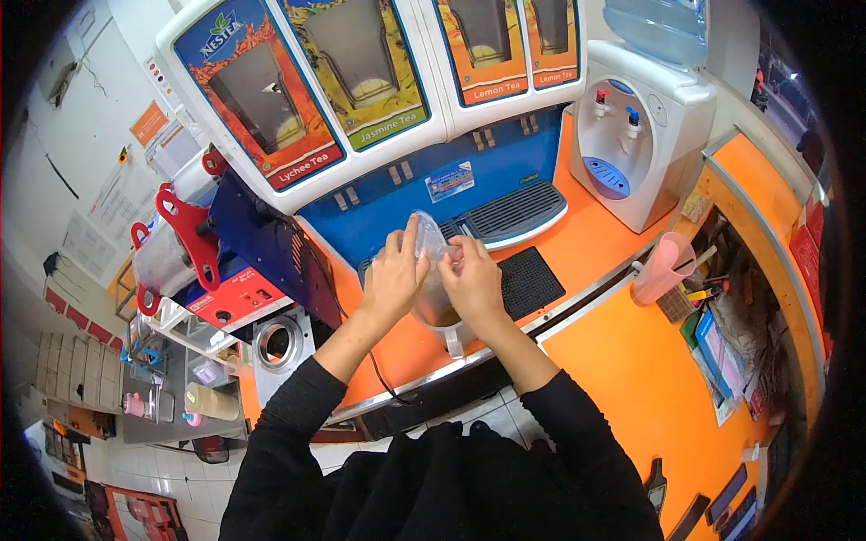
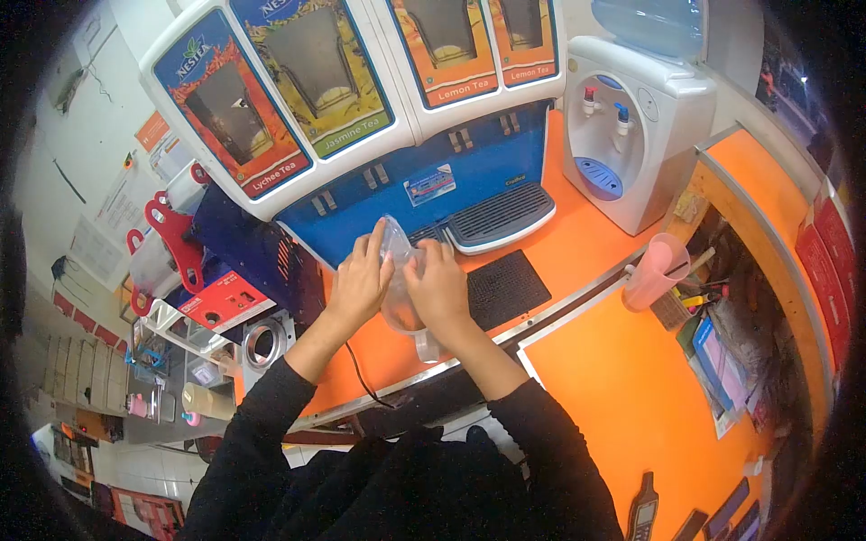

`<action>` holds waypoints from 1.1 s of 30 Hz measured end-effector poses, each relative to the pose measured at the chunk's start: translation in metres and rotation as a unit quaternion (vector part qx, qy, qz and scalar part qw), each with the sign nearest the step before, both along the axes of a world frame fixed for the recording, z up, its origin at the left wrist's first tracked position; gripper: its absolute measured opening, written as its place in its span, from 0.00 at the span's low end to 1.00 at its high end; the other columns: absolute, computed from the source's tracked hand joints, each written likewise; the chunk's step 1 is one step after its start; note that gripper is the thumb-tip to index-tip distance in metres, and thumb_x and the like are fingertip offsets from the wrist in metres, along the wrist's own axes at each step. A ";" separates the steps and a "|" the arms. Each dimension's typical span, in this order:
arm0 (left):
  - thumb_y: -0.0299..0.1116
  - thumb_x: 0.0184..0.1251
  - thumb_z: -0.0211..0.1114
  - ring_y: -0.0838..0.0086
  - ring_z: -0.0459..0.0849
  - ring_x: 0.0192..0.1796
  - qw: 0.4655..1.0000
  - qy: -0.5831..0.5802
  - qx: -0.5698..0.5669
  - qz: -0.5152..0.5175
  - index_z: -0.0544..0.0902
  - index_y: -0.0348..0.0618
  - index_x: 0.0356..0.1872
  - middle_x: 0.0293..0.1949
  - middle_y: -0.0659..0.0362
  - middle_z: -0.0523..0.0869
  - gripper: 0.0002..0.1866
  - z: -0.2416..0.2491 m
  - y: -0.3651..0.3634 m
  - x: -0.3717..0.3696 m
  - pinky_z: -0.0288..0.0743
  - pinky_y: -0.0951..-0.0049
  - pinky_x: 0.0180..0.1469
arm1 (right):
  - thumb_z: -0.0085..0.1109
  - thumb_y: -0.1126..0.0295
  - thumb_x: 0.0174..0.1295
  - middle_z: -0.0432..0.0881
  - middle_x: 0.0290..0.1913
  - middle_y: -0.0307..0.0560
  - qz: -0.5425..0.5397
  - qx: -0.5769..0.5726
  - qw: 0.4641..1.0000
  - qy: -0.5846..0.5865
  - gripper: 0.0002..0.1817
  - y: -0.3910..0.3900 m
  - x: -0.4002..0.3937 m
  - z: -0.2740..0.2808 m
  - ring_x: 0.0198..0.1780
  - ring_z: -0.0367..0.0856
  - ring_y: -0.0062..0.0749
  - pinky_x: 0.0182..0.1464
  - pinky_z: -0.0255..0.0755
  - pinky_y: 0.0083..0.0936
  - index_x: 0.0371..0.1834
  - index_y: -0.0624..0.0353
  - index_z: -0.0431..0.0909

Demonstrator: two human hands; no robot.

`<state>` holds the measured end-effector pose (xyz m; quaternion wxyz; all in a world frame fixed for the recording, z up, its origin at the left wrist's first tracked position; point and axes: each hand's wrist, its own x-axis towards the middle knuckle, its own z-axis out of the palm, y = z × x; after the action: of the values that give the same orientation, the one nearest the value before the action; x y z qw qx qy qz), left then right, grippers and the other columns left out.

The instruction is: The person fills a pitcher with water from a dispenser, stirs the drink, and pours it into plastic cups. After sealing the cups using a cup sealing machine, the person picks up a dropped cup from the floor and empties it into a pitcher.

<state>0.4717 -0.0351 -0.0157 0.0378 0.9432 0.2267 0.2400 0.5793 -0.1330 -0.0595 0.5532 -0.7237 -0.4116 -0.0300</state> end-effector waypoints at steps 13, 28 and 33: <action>0.27 0.68 0.58 0.42 0.84 0.49 0.997 -0.041 -0.004 -0.066 0.69 0.34 0.64 0.53 0.40 0.81 0.24 -0.019 0.026 0.003 0.81 0.52 0.52 | 0.49 0.72 0.69 0.83 0.45 0.66 0.078 -0.011 0.995 -0.067 0.13 0.005 0.009 -0.018 0.42 0.83 0.64 0.45 0.78 0.51 0.54 0.66 0.72; 0.34 0.45 0.79 0.49 0.72 0.70 0.927 -0.035 -0.294 -0.231 0.58 0.43 0.74 0.65 0.41 0.74 0.53 0.006 0.019 -0.011 0.67 0.59 0.70 | 0.58 0.80 0.67 0.83 0.45 0.50 0.311 0.113 0.925 0.185 0.10 -0.009 0.042 -0.005 0.53 0.84 0.29 0.56 0.78 0.26 0.46 0.63 0.68; 0.35 0.45 0.80 0.46 0.78 0.62 0.958 0.045 -0.138 -0.247 0.68 0.39 0.66 0.59 0.42 0.80 0.44 0.001 0.042 -0.013 0.73 0.57 0.63 | 0.57 0.85 0.61 0.80 0.40 0.48 0.313 0.031 0.947 0.058 0.12 -0.009 0.057 -0.010 0.46 0.86 0.35 0.52 0.78 0.30 0.44 0.63 0.69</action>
<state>0.4585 0.0071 -0.0147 0.2160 0.9651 0.0188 0.1470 0.6367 -0.1422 -0.0692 0.5797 -0.5410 -0.5839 0.1738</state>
